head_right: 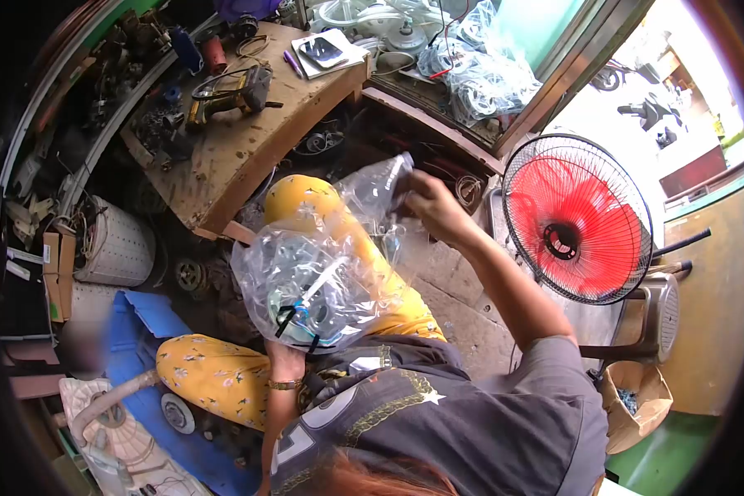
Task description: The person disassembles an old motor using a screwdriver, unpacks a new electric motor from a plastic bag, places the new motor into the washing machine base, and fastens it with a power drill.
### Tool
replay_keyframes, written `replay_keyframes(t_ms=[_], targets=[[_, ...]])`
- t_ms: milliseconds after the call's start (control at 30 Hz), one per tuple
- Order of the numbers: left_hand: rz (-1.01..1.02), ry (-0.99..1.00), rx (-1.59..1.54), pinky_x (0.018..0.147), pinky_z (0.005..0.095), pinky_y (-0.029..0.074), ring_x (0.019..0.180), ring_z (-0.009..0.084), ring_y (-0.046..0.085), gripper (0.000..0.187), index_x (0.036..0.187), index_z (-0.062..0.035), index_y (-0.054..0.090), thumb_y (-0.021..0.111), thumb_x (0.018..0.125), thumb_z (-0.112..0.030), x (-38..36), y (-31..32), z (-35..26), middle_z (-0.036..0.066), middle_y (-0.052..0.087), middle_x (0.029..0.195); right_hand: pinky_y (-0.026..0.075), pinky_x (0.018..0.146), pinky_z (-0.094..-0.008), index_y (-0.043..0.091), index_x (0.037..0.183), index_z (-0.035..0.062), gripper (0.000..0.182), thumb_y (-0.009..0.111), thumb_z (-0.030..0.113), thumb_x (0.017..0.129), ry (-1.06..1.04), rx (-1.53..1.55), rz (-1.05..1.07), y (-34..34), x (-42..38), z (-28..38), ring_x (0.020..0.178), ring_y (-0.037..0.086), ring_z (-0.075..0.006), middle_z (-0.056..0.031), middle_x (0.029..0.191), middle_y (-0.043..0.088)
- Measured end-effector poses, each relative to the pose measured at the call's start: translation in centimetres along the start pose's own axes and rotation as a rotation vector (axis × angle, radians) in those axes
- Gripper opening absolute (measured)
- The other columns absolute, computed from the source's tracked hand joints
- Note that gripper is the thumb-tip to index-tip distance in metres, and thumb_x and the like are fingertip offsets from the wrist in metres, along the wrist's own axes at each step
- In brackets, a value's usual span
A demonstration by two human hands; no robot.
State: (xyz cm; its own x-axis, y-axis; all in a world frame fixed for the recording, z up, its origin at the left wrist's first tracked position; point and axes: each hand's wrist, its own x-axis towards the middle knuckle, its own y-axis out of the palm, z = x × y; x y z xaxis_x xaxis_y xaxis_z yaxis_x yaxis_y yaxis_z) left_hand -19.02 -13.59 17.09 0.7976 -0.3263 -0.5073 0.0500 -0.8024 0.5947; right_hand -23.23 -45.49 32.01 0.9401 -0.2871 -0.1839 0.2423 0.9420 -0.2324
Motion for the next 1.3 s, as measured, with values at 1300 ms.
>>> replay_keyframes(t_ms=[1300], targets=[[0.470, -0.244, -0.486, 0.089, 0.0375, 0.048, 0.094, 0.0208, 0.060, 0.038, 0.112, -0.0034, 0.052, 0.040, 0.096, -0.036, -2.0, 20.8, -5.5, 0.010, 0.060, 0.101, 0.031, 0.099, -0.0410, 0.035, 0.132, -0.0029, 0.084, 0.068, 0.041, 0.069, -0.190, 0.517, -0.021, 7.8, -5.1, -7.6, 0.114, 0.046, -0.0285, -0.0161, 0.126, 0.046]])
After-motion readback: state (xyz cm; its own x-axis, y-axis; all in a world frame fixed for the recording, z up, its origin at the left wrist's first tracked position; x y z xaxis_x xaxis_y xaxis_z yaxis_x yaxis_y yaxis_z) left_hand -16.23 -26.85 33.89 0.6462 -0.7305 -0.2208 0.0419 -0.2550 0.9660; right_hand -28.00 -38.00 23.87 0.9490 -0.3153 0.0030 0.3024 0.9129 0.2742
